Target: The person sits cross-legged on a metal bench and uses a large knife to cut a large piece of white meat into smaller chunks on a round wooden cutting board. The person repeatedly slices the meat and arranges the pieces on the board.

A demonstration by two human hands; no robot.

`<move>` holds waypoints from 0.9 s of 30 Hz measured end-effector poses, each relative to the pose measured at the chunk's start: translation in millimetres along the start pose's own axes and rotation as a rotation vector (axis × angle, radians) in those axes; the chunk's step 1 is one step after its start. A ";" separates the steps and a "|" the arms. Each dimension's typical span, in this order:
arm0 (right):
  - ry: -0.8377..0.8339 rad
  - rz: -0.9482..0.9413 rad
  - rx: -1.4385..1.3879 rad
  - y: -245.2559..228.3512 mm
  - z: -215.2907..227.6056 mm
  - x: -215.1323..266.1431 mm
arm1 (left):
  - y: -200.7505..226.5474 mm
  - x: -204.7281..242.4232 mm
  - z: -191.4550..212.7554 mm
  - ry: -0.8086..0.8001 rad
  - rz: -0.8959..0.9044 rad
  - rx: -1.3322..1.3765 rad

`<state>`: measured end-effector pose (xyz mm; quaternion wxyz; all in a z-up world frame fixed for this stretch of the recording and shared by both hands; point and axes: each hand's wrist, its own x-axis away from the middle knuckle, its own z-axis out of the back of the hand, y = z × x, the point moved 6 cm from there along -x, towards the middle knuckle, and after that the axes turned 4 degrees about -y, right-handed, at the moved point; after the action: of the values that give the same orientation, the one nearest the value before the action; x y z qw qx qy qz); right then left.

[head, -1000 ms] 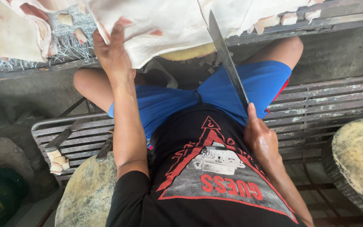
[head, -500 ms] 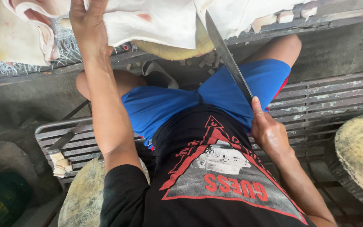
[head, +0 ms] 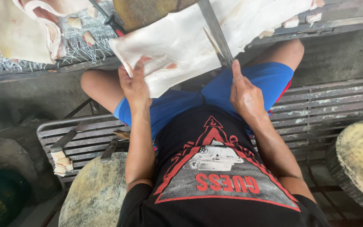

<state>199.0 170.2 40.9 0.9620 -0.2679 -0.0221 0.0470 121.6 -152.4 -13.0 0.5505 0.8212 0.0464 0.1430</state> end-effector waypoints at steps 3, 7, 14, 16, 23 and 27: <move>-0.010 -0.006 -0.026 -4.8 7.0 -6.6 | -6.6 1.4 0.5 0.014 0.011 -0.001; 0.122 0.034 -0.069 -23.1 41.9 3.2 | -5.8 2.0 -0.3 0.038 0.008 -0.011; 0.479 0.051 -0.173 -19.0 65.2 25.8 | 0.1 -2.0 -9.7 0.021 0.006 0.022; 0.107 -0.007 0.050 -15.8 22.0 8.6 | 6.7 0.3 -10.6 0.008 0.003 0.040; 0.031 0.006 -0.152 9.6 6.1 -5.6 | 50.4 -43.3 -31.9 -0.085 -0.079 -0.092; 0.098 -0.161 -0.369 31.3 9.9 14.8 | 35.8 -85.5 -72.4 -0.182 -0.087 0.027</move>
<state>210.6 203.4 33.4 0.8972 -0.4389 -0.0051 -0.0481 16.3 -121.9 29.6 0.5470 0.8353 0.0336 0.0432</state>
